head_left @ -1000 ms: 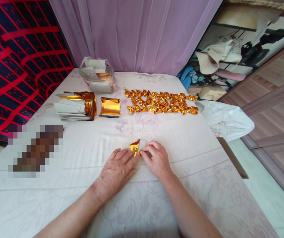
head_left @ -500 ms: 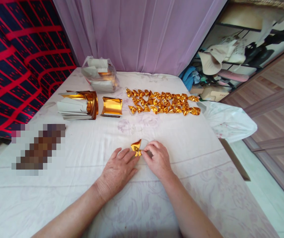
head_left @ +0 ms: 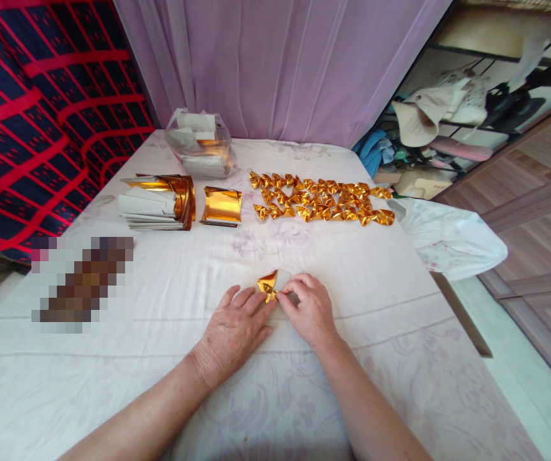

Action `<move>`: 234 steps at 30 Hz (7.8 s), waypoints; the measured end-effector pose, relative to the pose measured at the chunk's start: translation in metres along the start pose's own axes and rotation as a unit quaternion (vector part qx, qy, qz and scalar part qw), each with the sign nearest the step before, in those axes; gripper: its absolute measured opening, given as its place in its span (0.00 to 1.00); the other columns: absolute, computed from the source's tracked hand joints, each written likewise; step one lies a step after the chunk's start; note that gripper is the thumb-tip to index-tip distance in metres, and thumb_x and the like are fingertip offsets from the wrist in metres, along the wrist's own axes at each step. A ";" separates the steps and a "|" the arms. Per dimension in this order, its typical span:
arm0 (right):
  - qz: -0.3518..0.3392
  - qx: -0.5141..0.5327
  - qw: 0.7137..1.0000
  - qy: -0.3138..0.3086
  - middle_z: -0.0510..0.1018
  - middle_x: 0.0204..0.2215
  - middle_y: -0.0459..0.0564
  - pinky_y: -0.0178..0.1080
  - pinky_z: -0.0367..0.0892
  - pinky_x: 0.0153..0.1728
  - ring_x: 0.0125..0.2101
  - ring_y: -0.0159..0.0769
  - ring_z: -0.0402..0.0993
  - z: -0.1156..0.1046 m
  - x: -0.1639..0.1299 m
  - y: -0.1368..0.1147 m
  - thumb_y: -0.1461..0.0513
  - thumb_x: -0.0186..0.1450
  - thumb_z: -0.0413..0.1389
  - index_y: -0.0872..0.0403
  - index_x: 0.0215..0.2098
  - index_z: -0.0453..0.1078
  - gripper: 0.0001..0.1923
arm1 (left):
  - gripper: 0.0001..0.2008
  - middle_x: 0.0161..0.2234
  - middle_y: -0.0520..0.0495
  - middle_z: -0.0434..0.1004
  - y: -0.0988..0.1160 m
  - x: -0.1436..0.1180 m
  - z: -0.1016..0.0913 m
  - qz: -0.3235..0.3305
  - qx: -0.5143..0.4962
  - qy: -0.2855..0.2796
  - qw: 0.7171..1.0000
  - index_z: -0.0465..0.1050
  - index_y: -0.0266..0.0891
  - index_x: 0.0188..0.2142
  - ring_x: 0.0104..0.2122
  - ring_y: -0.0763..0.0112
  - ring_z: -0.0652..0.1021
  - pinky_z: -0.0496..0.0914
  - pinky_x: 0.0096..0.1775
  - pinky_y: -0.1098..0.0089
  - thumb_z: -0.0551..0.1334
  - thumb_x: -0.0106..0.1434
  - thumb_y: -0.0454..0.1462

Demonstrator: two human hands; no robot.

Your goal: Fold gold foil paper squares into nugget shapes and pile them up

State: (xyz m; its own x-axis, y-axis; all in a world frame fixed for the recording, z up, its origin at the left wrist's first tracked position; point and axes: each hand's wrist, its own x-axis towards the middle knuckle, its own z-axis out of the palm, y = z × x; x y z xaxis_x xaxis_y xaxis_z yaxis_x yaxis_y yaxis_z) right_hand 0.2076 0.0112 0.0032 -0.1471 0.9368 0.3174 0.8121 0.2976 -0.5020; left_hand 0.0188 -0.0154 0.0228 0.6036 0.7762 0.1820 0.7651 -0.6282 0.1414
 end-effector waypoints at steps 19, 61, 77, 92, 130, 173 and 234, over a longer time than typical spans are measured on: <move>0.004 0.006 1.000 -0.012 0.74 0.32 0.47 0.39 0.63 0.39 0.36 0.38 0.71 -0.001 0.003 0.002 0.63 0.59 0.61 0.51 0.29 0.72 0.02 | 0.19 0.52 0.46 0.74 0.004 0.002 0.001 -0.016 0.019 -0.014 1.000 0.69 0.45 0.55 0.53 0.60 0.71 0.57 0.58 0.54 0.59 0.66 0.46; -0.017 0.039 0.999 0.029 0.77 0.36 0.50 0.42 0.68 0.44 0.39 0.39 0.72 0.000 -0.002 0.013 0.72 0.58 0.46 0.51 0.38 0.71 0.17 | 0.09 0.50 0.49 0.78 -0.005 -0.001 -0.001 -0.002 0.013 0.039 0.999 0.75 0.42 0.44 0.54 0.57 0.72 0.60 0.57 0.51 0.62 0.65 0.39; -0.006 0.068 0.997 -0.030 0.79 0.33 0.46 0.35 0.68 0.33 0.31 0.33 0.75 -0.008 -0.007 0.018 0.71 0.56 0.50 0.50 0.38 0.72 0.16 | 0.06 0.45 0.47 0.78 -0.015 0.005 -0.005 -0.014 0.006 0.083 0.996 0.76 0.40 0.40 0.44 0.61 0.75 0.67 0.48 0.58 0.60 0.66 0.35; -0.072 0.073 0.992 -0.071 0.78 0.32 0.46 0.38 0.65 0.38 0.36 0.35 0.73 -0.006 -0.007 0.014 0.68 0.61 0.57 0.50 0.36 0.73 0.08 | 0.07 0.44 0.44 0.75 -0.011 0.002 -0.001 -0.027 -0.022 0.081 0.996 0.75 0.40 0.42 0.43 0.60 0.74 0.70 0.43 0.58 0.61 0.65 0.38; -0.152 0.030 0.983 -0.095 0.76 0.35 0.48 0.38 0.66 0.39 0.37 0.36 0.72 -0.005 -0.007 0.005 0.65 0.65 0.56 0.49 0.42 0.76 0.09 | 0.08 0.49 0.46 0.76 -0.021 0.005 0.004 -0.039 -0.068 0.052 0.996 0.75 0.43 0.42 0.47 0.63 0.77 0.64 0.53 0.57 0.58 0.67 0.39; -0.156 0.019 0.985 -0.070 0.75 0.32 0.48 0.36 0.65 0.36 0.34 0.34 0.71 -0.004 -0.006 0.003 0.63 0.66 0.56 0.49 0.36 0.77 0.07 | 0.06 0.56 0.45 0.69 -0.021 0.001 0.005 -0.016 -0.016 0.075 0.997 0.76 0.43 0.38 0.45 0.65 0.76 0.69 0.50 0.59 0.60 0.65 0.33; -0.044 0.009 0.999 -0.027 0.75 0.29 0.45 0.36 0.62 0.37 0.34 0.36 0.71 0.000 -0.003 -0.004 0.66 0.60 0.59 0.51 0.29 0.71 0.04 | 0.20 0.55 0.44 0.71 -0.010 -0.013 0.004 0.025 0.048 -0.029 0.998 0.65 0.43 0.58 0.52 0.60 0.72 0.66 0.53 0.57 0.56 0.67 0.31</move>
State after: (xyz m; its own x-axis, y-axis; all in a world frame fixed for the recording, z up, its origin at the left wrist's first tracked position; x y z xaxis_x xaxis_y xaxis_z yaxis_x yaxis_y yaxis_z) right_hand 0.2044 0.0074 0.0042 -0.2490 0.9150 0.3175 0.7846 0.3827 -0.4878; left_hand 0.0046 -0.0190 0.0147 0.6510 0.7481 0.1288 0.7504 -0.6598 0.0398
